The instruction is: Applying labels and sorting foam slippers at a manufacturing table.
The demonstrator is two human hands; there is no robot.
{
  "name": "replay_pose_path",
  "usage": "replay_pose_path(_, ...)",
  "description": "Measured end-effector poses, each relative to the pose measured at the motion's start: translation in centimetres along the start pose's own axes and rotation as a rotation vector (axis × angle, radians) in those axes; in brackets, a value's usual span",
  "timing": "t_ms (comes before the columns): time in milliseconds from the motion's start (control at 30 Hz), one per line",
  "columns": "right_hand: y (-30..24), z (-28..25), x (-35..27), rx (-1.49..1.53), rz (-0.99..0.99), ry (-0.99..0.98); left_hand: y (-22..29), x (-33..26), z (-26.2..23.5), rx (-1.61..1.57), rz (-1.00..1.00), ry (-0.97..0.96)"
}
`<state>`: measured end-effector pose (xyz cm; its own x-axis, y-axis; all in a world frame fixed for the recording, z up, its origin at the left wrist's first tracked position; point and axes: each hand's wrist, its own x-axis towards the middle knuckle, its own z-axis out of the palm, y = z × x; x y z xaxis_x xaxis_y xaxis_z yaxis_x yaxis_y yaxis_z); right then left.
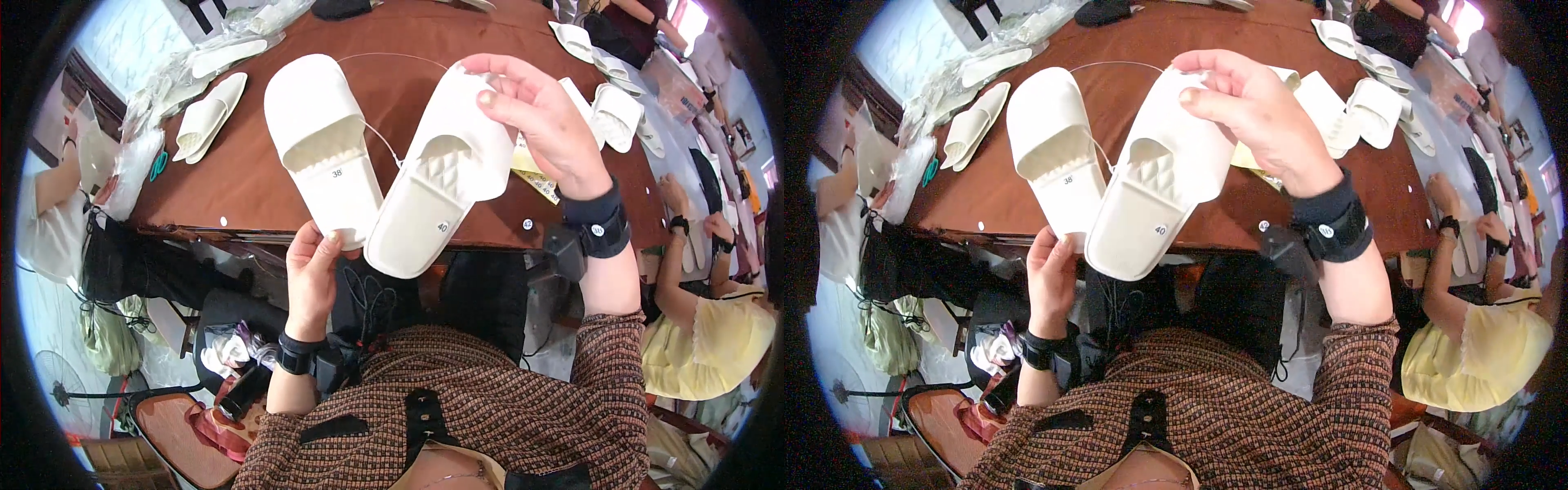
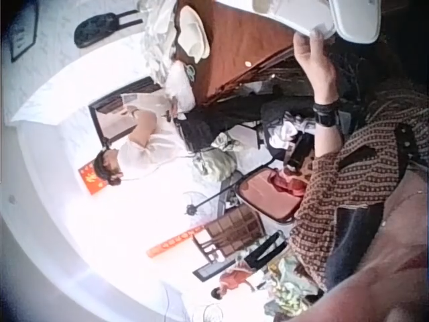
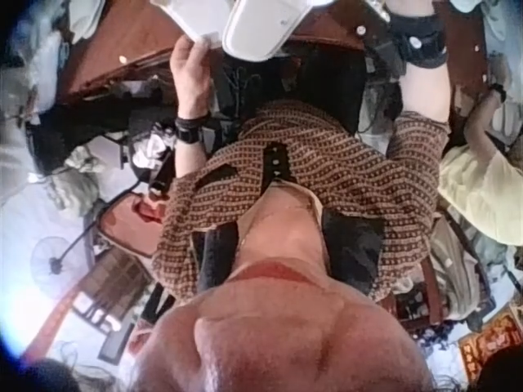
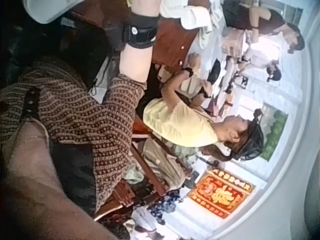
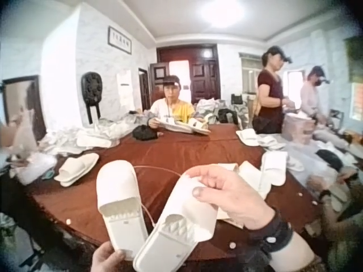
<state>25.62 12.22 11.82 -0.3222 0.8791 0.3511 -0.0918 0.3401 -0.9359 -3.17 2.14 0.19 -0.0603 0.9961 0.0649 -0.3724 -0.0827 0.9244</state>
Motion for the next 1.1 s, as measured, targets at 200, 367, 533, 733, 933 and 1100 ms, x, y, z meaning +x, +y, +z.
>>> replay_pose_path(200, 1.6, 0.3, -1.4, 0.263, 0.010, 0.200, -0.8, 0.1, 0.2, -0.009, 0.105, -0.035)
replay_pose_path(367, 2.0, 0.5, -1.2, 0.320, -0.022, 0.307, -0.9, -0.1, 1.0, 0.063, 0.132, -0.071)
replay_pose_path(533, 2.2, 1.3, -1.9, 0.455, 0.083, 0.258, -1.4, -0.4, 0.0, 0.078, 0.095, -0.171)
replay_pose_path(733, 0.4, 1.6, -2.7, 0.302, 0.166, -0.156, 0.3, -0.6, 0.4, 0.102, -0.003, -0.200)
replay_pose_path(933, -1.8, 1.9, -2.4, -0.160, 0.165, -0.364, 1.0, -0.2, 0.4, 0.145, -0.047, -0.243)
replay_pose_path(1100, -1.2, 1.3, -0.1, -0.160, 0.042, -0.343, 2.0, 0.3, 1.2, 0.162, -0.078, -0.142)
